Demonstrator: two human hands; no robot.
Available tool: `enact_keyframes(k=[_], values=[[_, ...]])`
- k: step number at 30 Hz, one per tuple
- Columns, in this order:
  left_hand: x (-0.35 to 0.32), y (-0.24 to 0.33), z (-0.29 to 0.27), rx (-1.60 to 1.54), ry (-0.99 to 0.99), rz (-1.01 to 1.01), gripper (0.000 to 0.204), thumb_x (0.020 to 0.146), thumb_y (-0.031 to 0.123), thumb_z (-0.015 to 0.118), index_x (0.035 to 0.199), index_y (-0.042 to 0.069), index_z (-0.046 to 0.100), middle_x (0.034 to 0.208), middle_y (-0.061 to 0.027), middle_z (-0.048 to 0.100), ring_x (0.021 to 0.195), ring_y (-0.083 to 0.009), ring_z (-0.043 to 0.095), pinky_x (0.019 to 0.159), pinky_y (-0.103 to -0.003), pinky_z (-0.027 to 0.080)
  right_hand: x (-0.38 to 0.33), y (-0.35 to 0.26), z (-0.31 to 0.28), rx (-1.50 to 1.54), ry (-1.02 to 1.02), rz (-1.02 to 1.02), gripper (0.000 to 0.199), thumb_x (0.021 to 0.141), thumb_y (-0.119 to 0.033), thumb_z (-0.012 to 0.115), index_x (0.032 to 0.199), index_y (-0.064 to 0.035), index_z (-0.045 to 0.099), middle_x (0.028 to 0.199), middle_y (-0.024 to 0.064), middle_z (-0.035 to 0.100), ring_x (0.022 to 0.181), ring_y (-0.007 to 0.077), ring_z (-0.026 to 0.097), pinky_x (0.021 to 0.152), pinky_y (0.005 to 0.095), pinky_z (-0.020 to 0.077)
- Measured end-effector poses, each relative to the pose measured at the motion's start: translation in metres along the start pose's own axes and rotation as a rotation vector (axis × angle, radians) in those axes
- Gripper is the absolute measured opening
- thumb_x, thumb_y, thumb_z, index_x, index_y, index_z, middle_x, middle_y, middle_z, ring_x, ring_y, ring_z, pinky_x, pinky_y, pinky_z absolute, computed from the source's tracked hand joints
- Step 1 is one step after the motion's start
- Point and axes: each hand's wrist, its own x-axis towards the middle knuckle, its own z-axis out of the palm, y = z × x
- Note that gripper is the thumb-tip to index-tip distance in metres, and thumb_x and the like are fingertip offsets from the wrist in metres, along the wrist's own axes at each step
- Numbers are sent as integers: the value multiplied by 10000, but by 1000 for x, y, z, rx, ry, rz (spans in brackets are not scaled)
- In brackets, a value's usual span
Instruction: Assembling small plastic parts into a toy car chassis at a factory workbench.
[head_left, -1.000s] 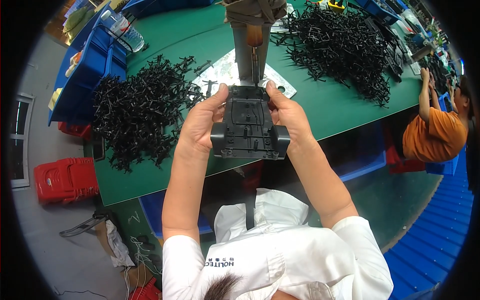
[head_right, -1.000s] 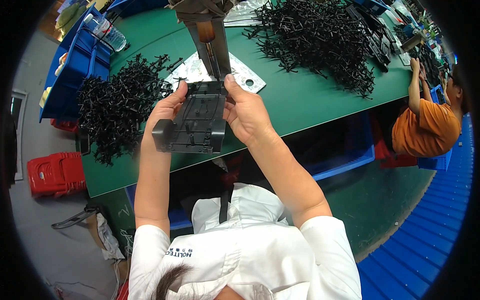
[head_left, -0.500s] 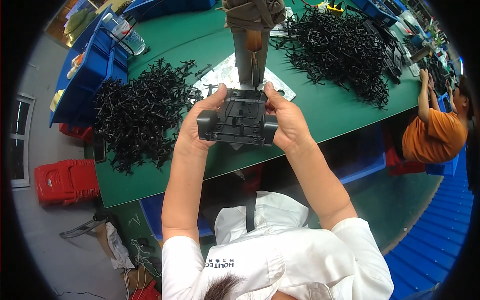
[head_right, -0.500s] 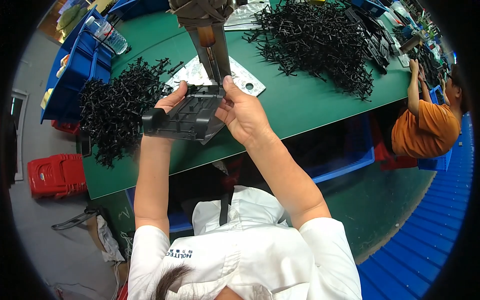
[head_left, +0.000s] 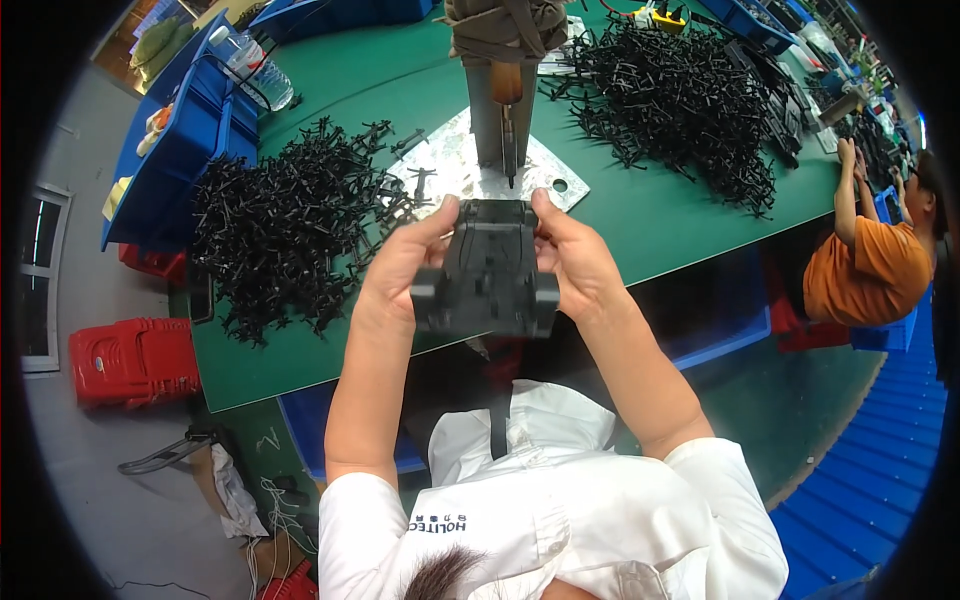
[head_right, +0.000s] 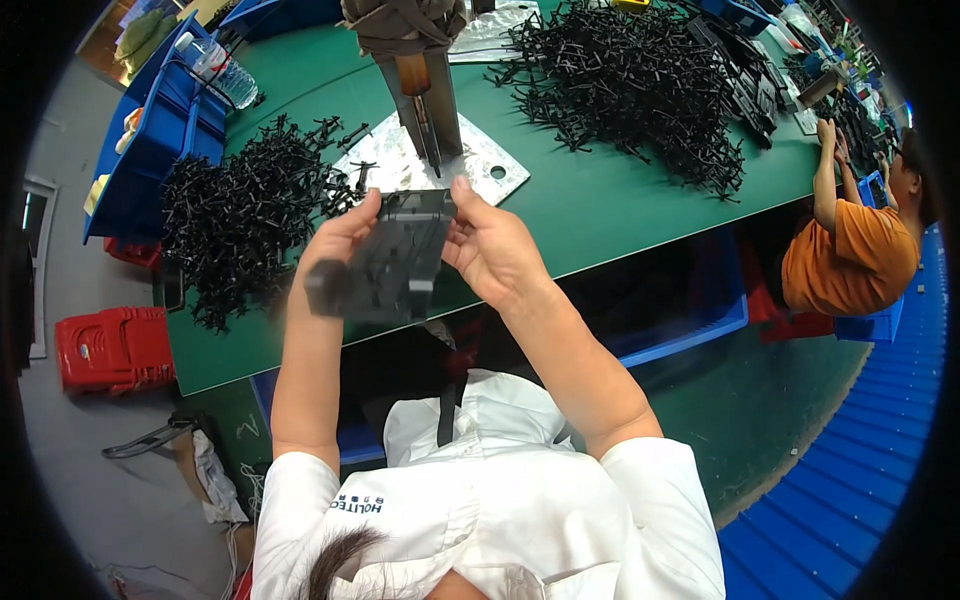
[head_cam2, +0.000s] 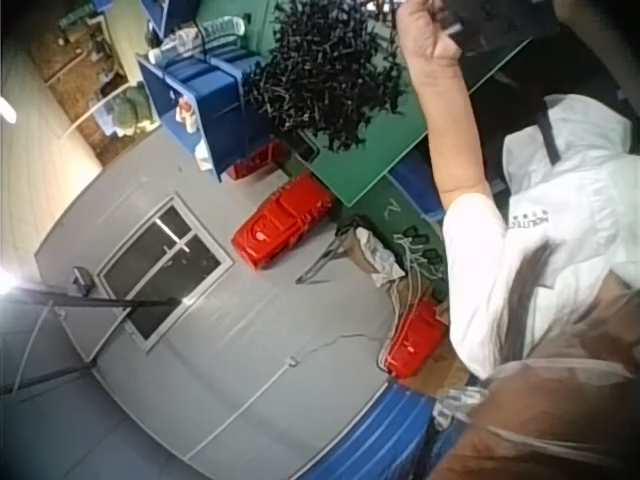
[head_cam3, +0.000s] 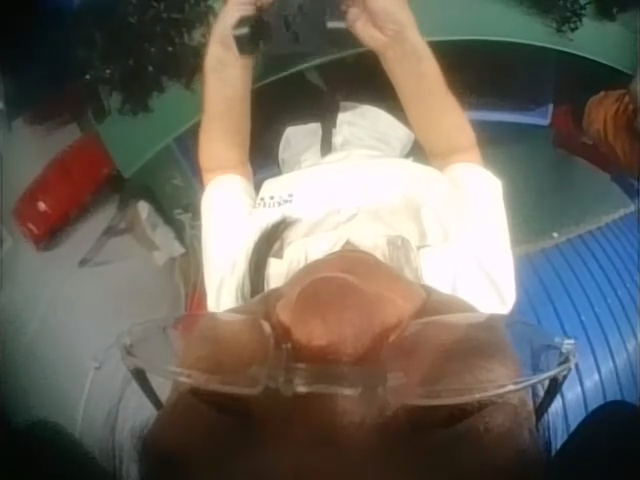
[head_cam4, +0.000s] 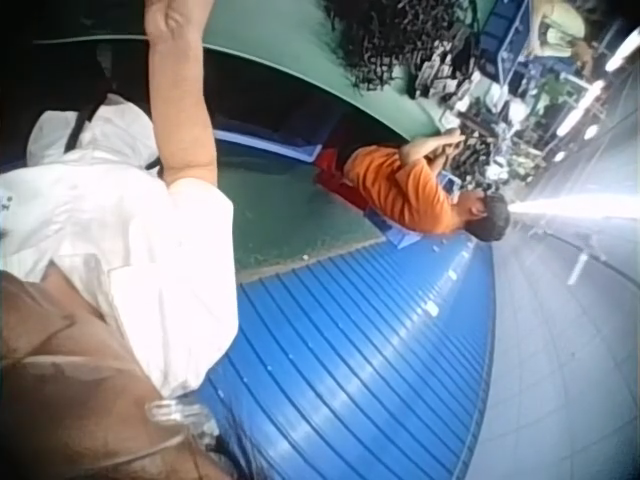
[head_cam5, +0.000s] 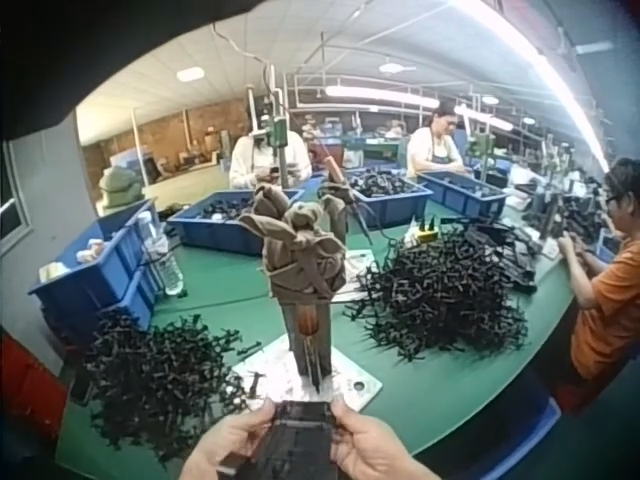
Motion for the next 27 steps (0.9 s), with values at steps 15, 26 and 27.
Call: enact_keyframes(k=[15,26,27], values=[[-45,-60,7,414,43,457,404,896,143,592,1259,17,466,1004,-36,616,744,-61,578,675,-260,553,-37,18,-18,-180,-194,-80,323,963,-272,479,1061,20,576,924,81,645,772,112,626,669,237,529],[-58,-75,-3,473,68,582,427,880,135,613,1270,50,461,1104,-95,612,918,-159,640,657,-262,578,-43,24,-20,-251,-279,-66,341,959,-291,484,1069,19,575,933,86,647,785,117,627,672,233,524],[-59,-75,-3,483,56,582,447,878,135,617,1278,22,453,1152,-89,573,949,-169,625,698,-295,577,-43,25,-20,-251,-279,-62,341,959,-291,484,1069,19,575,933,86,647,785,117,627,672,233,524]])
